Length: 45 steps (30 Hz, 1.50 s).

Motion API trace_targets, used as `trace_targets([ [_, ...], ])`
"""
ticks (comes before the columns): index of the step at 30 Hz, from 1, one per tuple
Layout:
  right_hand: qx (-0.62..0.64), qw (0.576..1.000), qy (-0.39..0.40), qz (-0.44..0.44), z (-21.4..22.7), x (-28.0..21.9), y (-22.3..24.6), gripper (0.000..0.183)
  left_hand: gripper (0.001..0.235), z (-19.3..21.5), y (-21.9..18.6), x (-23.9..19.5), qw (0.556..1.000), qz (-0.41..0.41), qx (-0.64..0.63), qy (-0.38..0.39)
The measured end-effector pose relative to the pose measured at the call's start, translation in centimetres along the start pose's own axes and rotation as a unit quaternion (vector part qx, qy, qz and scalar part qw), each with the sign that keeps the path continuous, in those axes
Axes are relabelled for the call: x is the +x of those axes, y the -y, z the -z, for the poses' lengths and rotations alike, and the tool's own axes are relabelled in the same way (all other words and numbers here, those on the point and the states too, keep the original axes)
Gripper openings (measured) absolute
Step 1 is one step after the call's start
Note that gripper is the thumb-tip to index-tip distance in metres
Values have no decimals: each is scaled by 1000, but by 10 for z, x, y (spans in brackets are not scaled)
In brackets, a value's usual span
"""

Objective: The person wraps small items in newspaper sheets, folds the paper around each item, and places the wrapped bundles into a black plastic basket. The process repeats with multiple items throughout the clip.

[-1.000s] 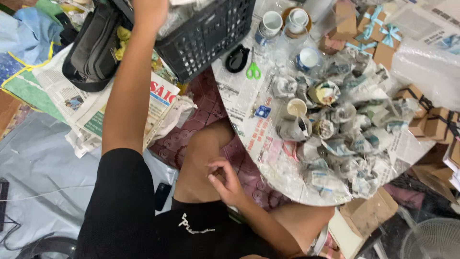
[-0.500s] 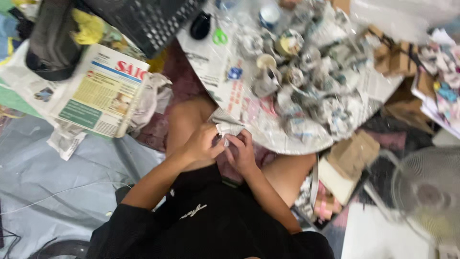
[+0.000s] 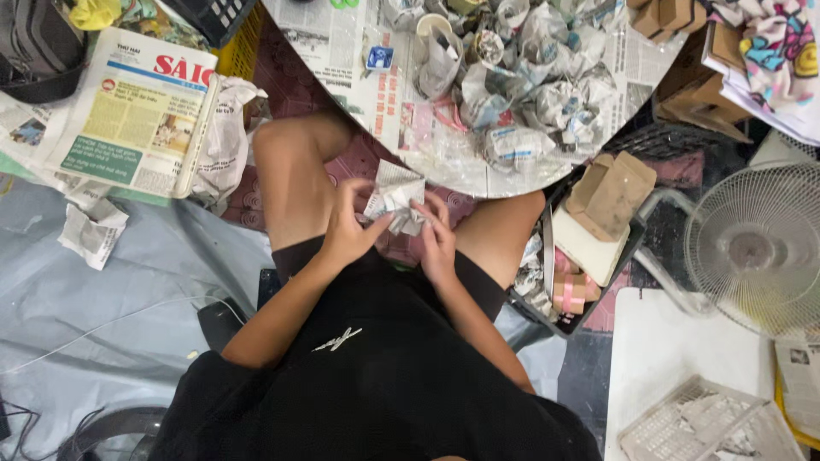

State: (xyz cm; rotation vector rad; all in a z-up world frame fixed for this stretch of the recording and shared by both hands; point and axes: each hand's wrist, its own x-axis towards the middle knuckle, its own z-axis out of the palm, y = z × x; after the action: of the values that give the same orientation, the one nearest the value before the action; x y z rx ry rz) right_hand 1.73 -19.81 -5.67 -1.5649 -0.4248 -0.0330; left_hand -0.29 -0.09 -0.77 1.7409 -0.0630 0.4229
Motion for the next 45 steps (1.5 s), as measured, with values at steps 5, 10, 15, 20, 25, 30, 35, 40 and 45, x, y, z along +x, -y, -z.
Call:
trace_targets([
  [5, 55, 998, -17, 25, 0, -4, 20, 46, 22, 2, 28, -15, 989, 110, -101, -12],
  [10, 64, 998, -4, 17, 6, -2, 25, 43, 15, 42, -2, 1, 990, -128, 60, -29],
  [15, 30, 998, -11, -58, 9, 9, 15, 41, 13, 72, -22, 19, 998, 68, -11, 3],
  [20, 70, 990, 118, 37, -29, 18, 63, 65, 15, 64, -40, 11, 988, 40, 150, -21],
  [25, 72, 996, 49, -20, -52, 21, 61, 41, 18, 52, -39, 3, 989, 54, 136, 5],
  [30, 17, 996, -6, -84, -20, 17, 28, 13, 34, 79, -25, 7, 988, 39, 141, 47],
  [35, 17, 995, -45, -84, -1, 22, 15, 20, 32, 113, -36, 24, 968, 132, 173, 125],
  [40, -14, 997, -69, -38, -7, 22, 16, 17, 35, 112, -57, 28, 969, -75, 229, 56],
  [45, -79, 988, -78, 103, -8, 23, 33, 13, 15, 99, -47, 24, 980, -106, 167, -1],
])
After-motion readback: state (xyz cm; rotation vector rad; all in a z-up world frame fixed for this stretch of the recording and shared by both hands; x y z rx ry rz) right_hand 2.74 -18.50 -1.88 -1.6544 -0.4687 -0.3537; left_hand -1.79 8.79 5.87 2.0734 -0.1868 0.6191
